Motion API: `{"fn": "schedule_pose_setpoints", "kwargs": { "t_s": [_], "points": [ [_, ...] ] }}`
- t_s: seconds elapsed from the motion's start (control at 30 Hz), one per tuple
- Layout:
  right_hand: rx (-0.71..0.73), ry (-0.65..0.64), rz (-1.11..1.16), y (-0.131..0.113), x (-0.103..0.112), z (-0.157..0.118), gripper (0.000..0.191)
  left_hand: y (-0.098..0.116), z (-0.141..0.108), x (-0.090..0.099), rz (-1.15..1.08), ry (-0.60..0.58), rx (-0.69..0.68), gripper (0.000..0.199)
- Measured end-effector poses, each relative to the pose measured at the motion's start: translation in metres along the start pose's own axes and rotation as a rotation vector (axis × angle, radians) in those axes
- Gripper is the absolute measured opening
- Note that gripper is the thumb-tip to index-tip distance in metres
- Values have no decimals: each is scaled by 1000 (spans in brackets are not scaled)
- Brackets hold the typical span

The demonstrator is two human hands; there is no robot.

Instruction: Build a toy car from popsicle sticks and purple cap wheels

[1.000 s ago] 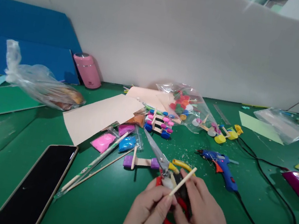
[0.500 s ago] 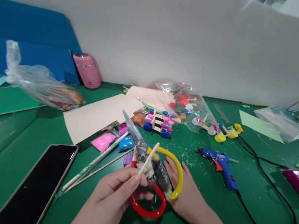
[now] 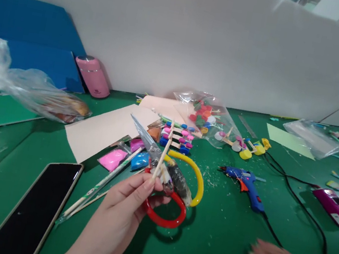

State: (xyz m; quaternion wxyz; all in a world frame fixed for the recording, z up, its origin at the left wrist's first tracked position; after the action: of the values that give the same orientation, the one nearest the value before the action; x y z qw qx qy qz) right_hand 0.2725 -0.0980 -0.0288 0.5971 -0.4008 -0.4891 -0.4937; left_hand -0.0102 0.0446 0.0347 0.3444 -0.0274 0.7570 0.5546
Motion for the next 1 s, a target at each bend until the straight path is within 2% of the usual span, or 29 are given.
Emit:
{"fn": "schedule_pose_setpoints", "kwargs": {
  "t_s": [0.03, 0.07, 0.13, 0.17, 0.23, 0.27, 0.33, 0.43, 0.47, 0.53, 0.6, 0.67, 0.73, 0.77, 0.87, 0.93, 1.0],
  "points": [
    [49, -23, 21, -23, 0, 21, 29, 0, 1, -1, -26, 6, 4, 17],
    [132, -32, 53, -51, -2, 42, 34, 0, 1, -2, -54, 19, 9, 17],
    [379, -51, 150, -111, -7, 79, 37, -1, 1, -4, -107, 53, 12, 14],
    [428, -86, 223, -136, -11, 94, 41, -2, 1, -4, -129, 69, 8, 14],
    [509, -121, 392, -171, -15, 113, 43, -4, 0, -7, -158, 83, 11, 13],
    [489, -126, 506, -178, -16, 119, 42, -4, -2, -8, -166, 83, 14, 12],
    [185, -135, 845, -165, -20, 122, 47, -5, -5, -9, -168, 91, 18, 13],
    [-104, -50, 961, -120, -23, 107, 52, -2, -10, -6, -137, 113, 19, 13],
    [-237, 4, 998, -101, -24, 99, 50, -1, -11, -4, -120, 118, 19, 13],
    [-610, 187, 1155, -64, -27, 81, 46, 0, -12, -1, -84, 111, 25, 13],
    [-752, 377, 1222, -44, -25, 73, 45, 0, -12, 0, -56, 102, 26, 14],
    [-663, 546, 1278, -41, -16, 79, 44, -1, -11, 0, -47, 89, 42, 14],
    [-452, 585, 1385, -52, -4, 96, 45, -3, -9, -3, -47, 68, 69, 15],
    [-338, 525, 1486, -61, 0, 106, 45, -3, -9, -5, -47, 55, 82, 16],
    [-119, 158, 1972, -93, 4, 129, 46, -3, -9, -8, -51, 31, 97, 16],
    [-78, -50, 2218, -112, 3, 132, 45, -3, -10, -8, -39, 22, 89, 16],
    [-137, -126, 2318, -124, 0, 129, 37, -3, -10, -8, -3, 27, 73, 15]
  ]
}}
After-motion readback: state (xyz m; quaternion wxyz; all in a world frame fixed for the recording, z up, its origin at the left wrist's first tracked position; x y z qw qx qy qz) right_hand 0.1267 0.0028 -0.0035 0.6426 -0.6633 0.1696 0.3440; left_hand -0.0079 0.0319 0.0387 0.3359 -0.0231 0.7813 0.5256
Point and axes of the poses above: each hand's wrist, its own z-axis towards the middle knuckle, its own x-axis out of the back of the hand, y = z × x, the point moved 3 cm from there along z, towards the middle knuckle, and after that the axes turned 14 degrees about -y, right-handed, at the moved point
